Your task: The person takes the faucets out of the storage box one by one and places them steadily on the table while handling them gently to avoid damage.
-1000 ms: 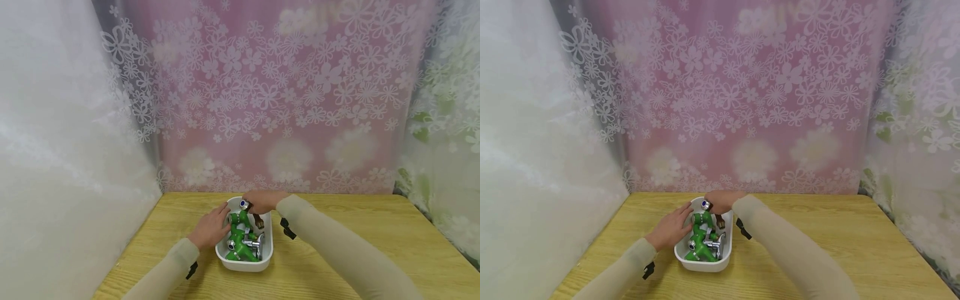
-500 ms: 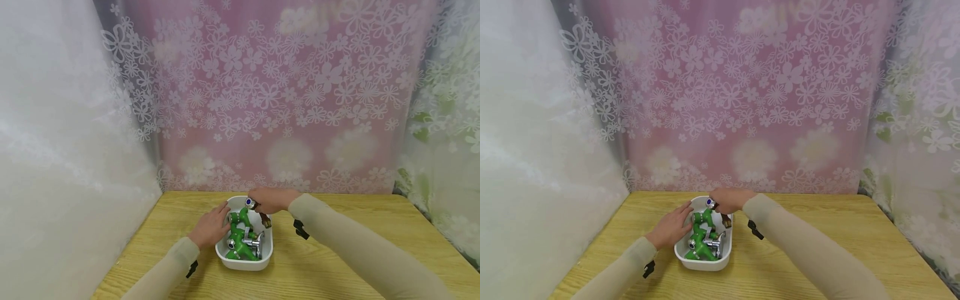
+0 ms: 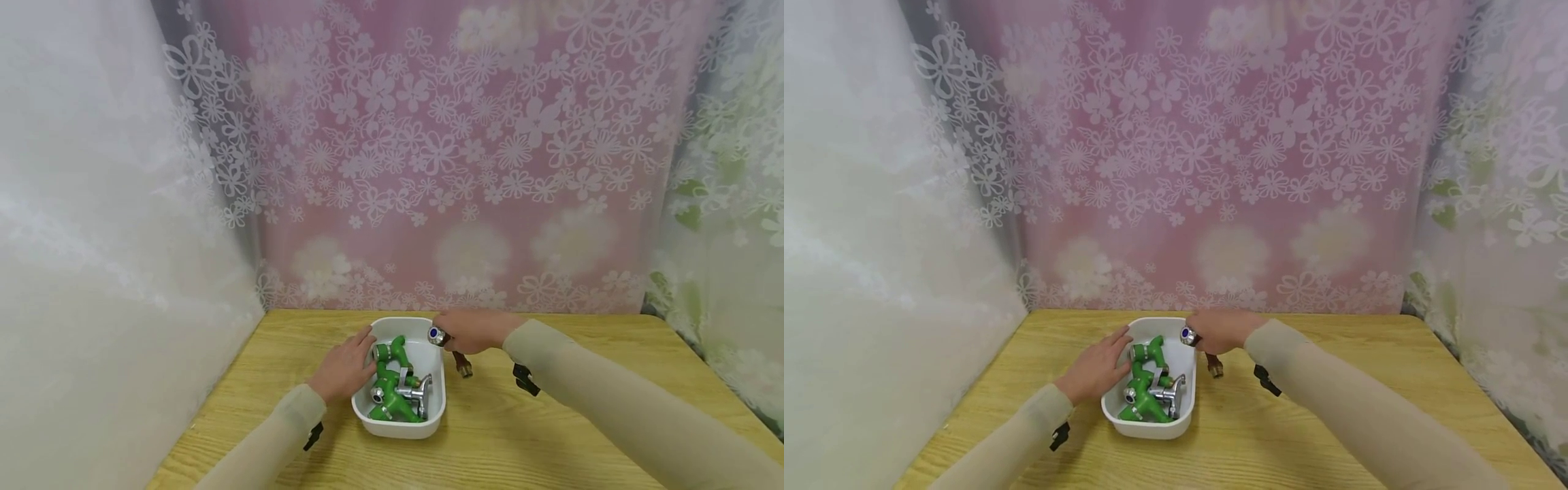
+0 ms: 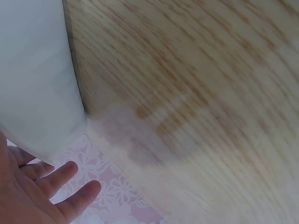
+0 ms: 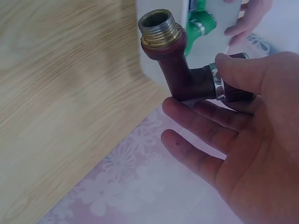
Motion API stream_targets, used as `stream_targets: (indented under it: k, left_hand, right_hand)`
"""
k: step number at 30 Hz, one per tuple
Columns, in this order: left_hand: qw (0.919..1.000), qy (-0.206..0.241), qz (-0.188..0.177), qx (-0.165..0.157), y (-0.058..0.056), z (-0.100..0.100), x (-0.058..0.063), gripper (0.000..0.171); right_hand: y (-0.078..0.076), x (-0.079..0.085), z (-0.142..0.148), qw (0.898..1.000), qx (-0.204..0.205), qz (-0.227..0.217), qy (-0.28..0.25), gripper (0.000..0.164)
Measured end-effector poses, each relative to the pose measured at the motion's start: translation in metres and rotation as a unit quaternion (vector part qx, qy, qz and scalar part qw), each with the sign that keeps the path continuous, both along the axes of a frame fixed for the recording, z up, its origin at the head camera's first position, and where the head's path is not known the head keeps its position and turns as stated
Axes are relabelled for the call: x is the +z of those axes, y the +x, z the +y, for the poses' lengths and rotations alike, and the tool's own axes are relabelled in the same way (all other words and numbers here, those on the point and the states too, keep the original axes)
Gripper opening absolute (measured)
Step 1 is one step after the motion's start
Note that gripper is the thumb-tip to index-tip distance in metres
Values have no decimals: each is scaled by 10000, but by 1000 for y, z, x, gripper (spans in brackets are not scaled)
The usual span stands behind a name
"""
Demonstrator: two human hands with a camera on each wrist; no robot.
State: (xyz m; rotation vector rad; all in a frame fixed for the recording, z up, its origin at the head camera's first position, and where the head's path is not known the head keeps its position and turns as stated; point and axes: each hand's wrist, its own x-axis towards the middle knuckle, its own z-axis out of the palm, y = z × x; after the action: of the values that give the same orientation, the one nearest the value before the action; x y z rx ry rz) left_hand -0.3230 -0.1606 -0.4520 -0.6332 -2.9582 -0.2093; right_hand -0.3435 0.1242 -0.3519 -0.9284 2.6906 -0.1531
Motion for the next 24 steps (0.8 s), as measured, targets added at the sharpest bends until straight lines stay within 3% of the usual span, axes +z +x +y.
stream_targets:
  k: [11, 24]
  left_hand:
    - [10000, 81, -53, -11, 0, -1, 1, 56]
    - [9999, 43, -88, 51, -2, 0, -3, 56]
  right_hand:
    - [-7, -14, 24, 9994, -71, 91, 315, 22]
    - [-12, -35, 28, 9974, -343, -209, 594, 23]
